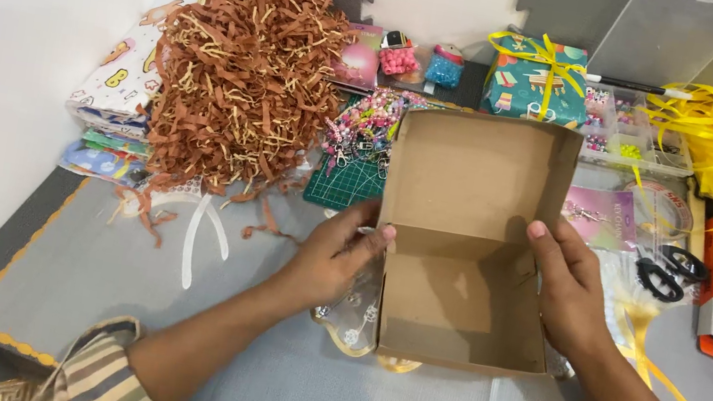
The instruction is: Assembling a small cardboard box and filling it with shredded paper and a keychain
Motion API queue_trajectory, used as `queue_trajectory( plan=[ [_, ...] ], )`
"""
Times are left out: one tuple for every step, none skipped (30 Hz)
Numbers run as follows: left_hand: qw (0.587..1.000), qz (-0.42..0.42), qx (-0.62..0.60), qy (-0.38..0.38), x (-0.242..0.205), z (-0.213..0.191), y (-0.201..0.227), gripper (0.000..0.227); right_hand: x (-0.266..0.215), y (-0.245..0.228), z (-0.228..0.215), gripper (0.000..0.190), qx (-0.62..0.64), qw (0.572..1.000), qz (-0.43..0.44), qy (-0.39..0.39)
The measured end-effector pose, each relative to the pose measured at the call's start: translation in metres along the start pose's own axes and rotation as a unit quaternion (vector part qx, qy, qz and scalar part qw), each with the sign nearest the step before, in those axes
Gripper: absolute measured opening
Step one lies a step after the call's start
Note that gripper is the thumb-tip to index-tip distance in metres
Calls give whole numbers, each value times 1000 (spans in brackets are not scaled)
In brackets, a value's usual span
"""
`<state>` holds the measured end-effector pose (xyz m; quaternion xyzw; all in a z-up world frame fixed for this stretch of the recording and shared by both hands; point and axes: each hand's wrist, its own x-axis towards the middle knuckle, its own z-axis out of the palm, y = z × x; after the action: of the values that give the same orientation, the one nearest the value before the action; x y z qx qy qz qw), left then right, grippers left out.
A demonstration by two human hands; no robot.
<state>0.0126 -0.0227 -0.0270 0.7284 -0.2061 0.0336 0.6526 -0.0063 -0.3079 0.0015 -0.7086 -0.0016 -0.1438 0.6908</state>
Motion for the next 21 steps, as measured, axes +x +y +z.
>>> queue_trajectory(
  plan=[
    [1000,1,-2,-2,2,-2,-3,50,1,12,-3,26,-2,1000,-1,3],
    [997,-18,-70,-6,2,-3,-7,48,1,24,-8,39,-8,1000,20,-14],
    [990,-37,-138,-9,2,-4,-12,47,0,38,-13,64,-13,999,42,-30],
    [989,-41,-140,-9,-1,-10,-13,47,-10,23,-2,64,-15,998,46,-30],
    [986,-48,-158,-27,-3,-16,-14,55,-20,8,8,66,-15,997,59,-49],
    [982,-53,-173,-45,-4,-24,-14,65,-28,-8,20,68,-13,995,68,-68],
    [983,-54,-172,-45,-7,-27,-11,65,-25,9,14,68,-12,995,69,-69],
    [970,-73,-224,-63,-10,-30,-9,79,-22,25,7,66,-8,993,60,-99],
    [953,-93,-276,-81,-13,-33,-7,95,-20,41,1,66,-5,990,51,-128],
    [953,-94,-276,-80,-14,-30,-5,95,-17,46,-3,66,-5,990,53,-129],
    [945,-130,-292,-66,-15,-28,-2,92,-14,50,-6,59,11,990,15,-139],
    [936,-166,-306,-51,-18,-27,1,97,-11,54,-8,54,29,988,-23,-150],
    [936,-168,-305,-49,-19,-28,-17,97,-12,54,-7,54,30,988,-20,-152],
    [938,-160,-305,-43,-22,-29,-34,76,-14,54,-5,52,41,987,-27,-155],
    [940,-152,-304,-37,-24,-30,-50,58,-16,54,-4,49,52,985,-35,-159],
    [940,-153,-303,-37,-23,-31,-45,58,-15,55,-2,49,53,985,-34,-158],
    [954,-144,-262,-32,-22,-31,-40,43,-13,55,-1,44,70,985,-37,-154],
    [965,-136,-222,-27,-21,-31,-36,32,-12,55,-1,39,85,984,-40,-151],
    [965,-137,-223,-28,-19,-32,-47,32,-12,61,-4,39,85,984,-39,-149],
    [976,-105,-193,-5,-19,-35,-57,18,-12,67,-6,37,95,985,-43,-141],
    [984,-72,-162,17,-19,-38,-68,23,-12,73,-8,36,105,985,-47,-132]
  ],
)
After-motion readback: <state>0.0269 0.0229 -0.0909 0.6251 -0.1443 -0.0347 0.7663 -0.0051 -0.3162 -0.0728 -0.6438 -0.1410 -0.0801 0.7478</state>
